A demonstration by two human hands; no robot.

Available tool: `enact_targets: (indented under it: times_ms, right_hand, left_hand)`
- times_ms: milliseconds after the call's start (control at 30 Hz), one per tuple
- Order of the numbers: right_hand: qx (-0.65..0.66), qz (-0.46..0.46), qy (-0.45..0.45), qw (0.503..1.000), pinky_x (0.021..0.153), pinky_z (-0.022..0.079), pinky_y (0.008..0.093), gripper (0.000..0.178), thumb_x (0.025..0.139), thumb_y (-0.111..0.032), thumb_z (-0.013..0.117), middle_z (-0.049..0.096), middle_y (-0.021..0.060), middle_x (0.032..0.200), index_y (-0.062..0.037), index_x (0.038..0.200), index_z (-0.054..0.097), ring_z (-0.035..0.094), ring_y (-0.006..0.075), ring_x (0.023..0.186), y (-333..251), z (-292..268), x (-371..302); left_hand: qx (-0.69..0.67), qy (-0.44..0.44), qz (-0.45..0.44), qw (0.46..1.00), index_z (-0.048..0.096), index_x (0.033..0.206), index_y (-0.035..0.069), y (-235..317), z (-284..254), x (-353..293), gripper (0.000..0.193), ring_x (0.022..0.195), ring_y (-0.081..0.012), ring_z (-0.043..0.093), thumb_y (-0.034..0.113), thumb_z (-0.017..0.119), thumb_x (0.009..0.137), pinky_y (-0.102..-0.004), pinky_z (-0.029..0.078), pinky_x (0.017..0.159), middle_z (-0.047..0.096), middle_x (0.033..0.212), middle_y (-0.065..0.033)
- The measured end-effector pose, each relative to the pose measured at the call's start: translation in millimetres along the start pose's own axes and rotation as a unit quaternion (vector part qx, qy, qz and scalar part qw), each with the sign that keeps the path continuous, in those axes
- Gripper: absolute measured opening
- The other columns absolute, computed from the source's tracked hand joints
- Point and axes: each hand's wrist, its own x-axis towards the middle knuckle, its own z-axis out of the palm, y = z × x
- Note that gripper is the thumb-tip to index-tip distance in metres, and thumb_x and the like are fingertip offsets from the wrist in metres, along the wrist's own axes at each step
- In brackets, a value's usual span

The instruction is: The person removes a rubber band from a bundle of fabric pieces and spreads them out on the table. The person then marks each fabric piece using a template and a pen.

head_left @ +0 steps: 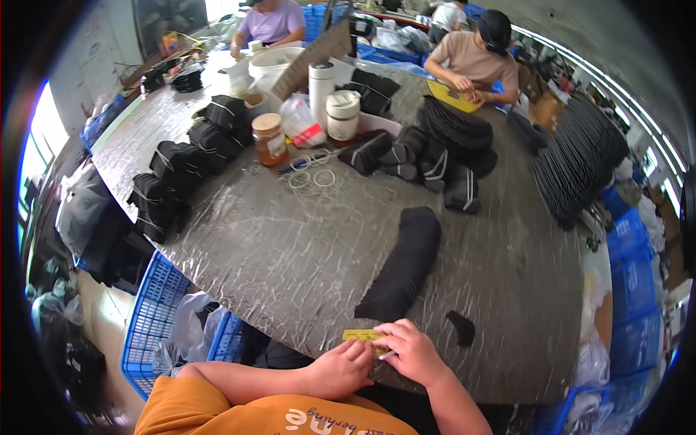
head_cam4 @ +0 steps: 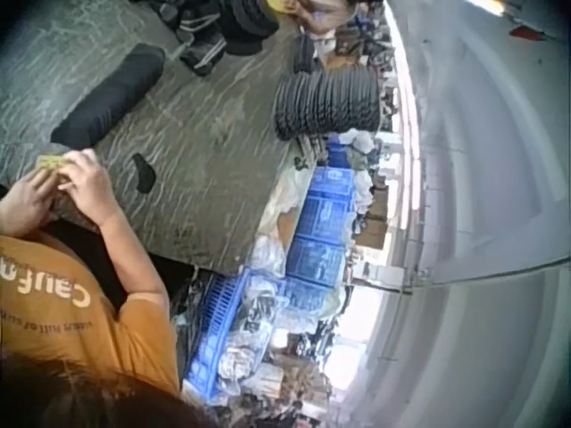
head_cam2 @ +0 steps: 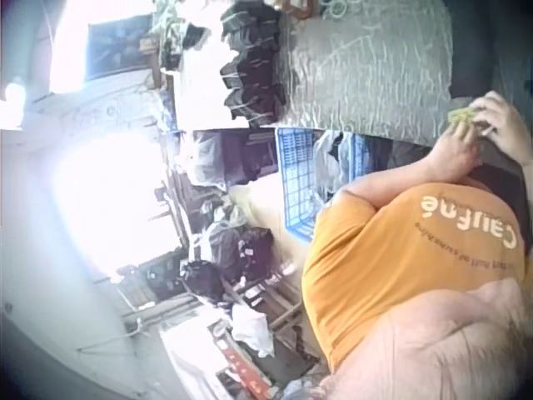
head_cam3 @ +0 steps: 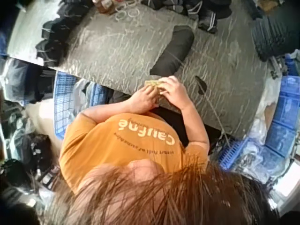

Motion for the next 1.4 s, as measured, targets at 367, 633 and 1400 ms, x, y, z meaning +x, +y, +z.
enact_targets:
  times_ms: [367, 633, 1400]
  right_hand:
    - [0.002, 0.016, 0.005, 1.000, 0.086, 0.055, 0.0373, 0.032, 0.070, -0.014, 0.081, 0.064, 0.0024, 0.115, -0.0091, 0.099, 0.069, 0.060, 0.0252, 0.106, -7, 2, -12]
    - [0.172, 0.103, 0.104, 0.974, 0.089, 0.053, 0.0380, 0.018, 0.087, -0.007, 0.070, 0.061, 0.0133, 0.118, -0.0034, 0.104, 0.068, 0.059, 0.0291, 0.109, -9, -15, -15]
    - [0.160, 0.126, 0.108, 0.973, 0.072, 0.054, 0.0416, 0.012, 0.086, -0.001, 0.067, 0.068, 0.0127, 0.086, -0.0032, 0.089, 0.056, 0.067, 0.0340, 0.081, -34, 36, 20]
  left_hand:
    - [-0.005, 0.016, -0.015, 1.000, 0.065, 0.115, -0.006, 18, 13, -13, 0.060, 0.113, -0.0367, 0.059, 0.047, 0.065, 0.086, -0.0452, 0.048, 0.103, 0.061, 0.121, -0.0239]
    - [-0.007, 0.001, -0.005, 1.000, 0.064, 0.119, -0.005, 9, 8, -8, 0.062, 0.110, -0.0358, 0.059, 0.047, 0.064, 0.085, -0.0456, 0.048, 0.101, 0.061, 0.121, -0.0239]
    - [-0.015, 0.006, 0.006, 1.000, 0.068, 0.104, -0.003, 9, 11, -7, 0.048, 0.112, -0.0368, 0.060, 0.042, 0.063, 0.088, -0.0468, 0.047, 0.104, 0.064, 0.114, -0.0209]
